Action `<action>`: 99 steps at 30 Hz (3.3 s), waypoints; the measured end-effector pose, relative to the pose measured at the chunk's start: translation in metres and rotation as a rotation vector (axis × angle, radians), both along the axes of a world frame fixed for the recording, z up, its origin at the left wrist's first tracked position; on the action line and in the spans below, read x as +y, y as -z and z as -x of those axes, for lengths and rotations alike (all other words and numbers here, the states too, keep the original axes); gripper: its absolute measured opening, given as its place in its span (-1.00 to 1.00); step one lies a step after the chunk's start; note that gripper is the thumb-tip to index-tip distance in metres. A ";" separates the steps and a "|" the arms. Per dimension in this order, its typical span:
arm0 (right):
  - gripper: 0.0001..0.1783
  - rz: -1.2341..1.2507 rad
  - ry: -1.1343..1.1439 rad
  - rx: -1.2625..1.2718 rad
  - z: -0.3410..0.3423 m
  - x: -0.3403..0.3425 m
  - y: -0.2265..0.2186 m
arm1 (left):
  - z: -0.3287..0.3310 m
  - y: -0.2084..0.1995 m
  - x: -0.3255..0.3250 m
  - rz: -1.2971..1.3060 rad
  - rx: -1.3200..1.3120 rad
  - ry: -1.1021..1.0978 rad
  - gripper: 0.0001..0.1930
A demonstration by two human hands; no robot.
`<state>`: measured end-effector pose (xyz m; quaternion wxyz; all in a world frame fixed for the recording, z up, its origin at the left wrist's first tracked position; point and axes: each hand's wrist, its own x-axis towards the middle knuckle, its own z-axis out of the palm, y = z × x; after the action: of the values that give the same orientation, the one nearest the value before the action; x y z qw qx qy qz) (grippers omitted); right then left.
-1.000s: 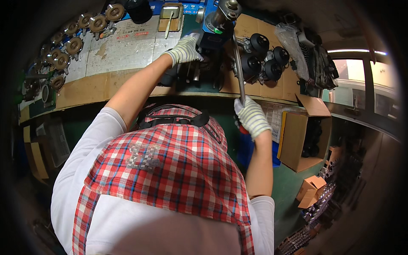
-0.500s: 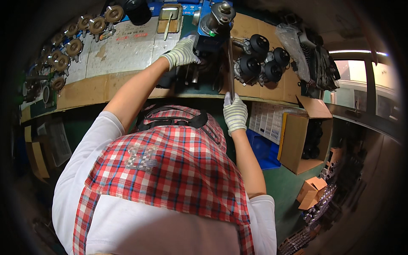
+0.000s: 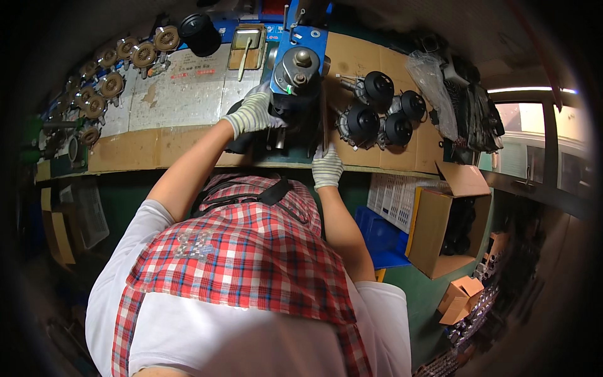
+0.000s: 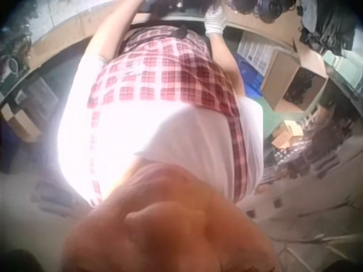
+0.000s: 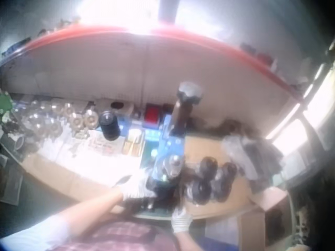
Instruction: The person assembles mechanical components at a workbench using a blue press machine and a black cloth. They repeatedly place parts into the press, operate the lever, remove the assembled units, wipe them with the cloth, and set them aside. The person also moves finished units to a nearby table.
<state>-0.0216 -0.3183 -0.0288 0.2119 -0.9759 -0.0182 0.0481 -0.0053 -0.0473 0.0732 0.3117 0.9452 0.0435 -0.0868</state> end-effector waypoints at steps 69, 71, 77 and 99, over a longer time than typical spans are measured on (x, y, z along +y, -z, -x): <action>-0.45 -0.623 -0.912 -0.642 0.065 0.320 -0.200 | 0.154 -0.129 0.271 0.849 -0.068 -0.100 -0.39; -0.49 -0.595 -0.900 -0.669 0.068 0.322 -0.202 | 0.154 -0.121 0.273 0.876 -0.069 -0.102 -0.39; -0.54 -0.314 -0.938 -0.636 0.072 0.314 -0.199 | 0.150 -0.105 0.261 0.889 -0.038 -0.169 -0.35; -0.25 -0.497 0.748 -0.085 0.006 -0.173 -0.012 | 0.145 -0.008 0.163 1.027 0.462 -0.218 -0.18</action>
<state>-0.0280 -0.4916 -0.0168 0.4419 -0.8360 0.3158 -0.0779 -0.1500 0.1160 0.0809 0.7205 0.6190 0.1599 -0.2685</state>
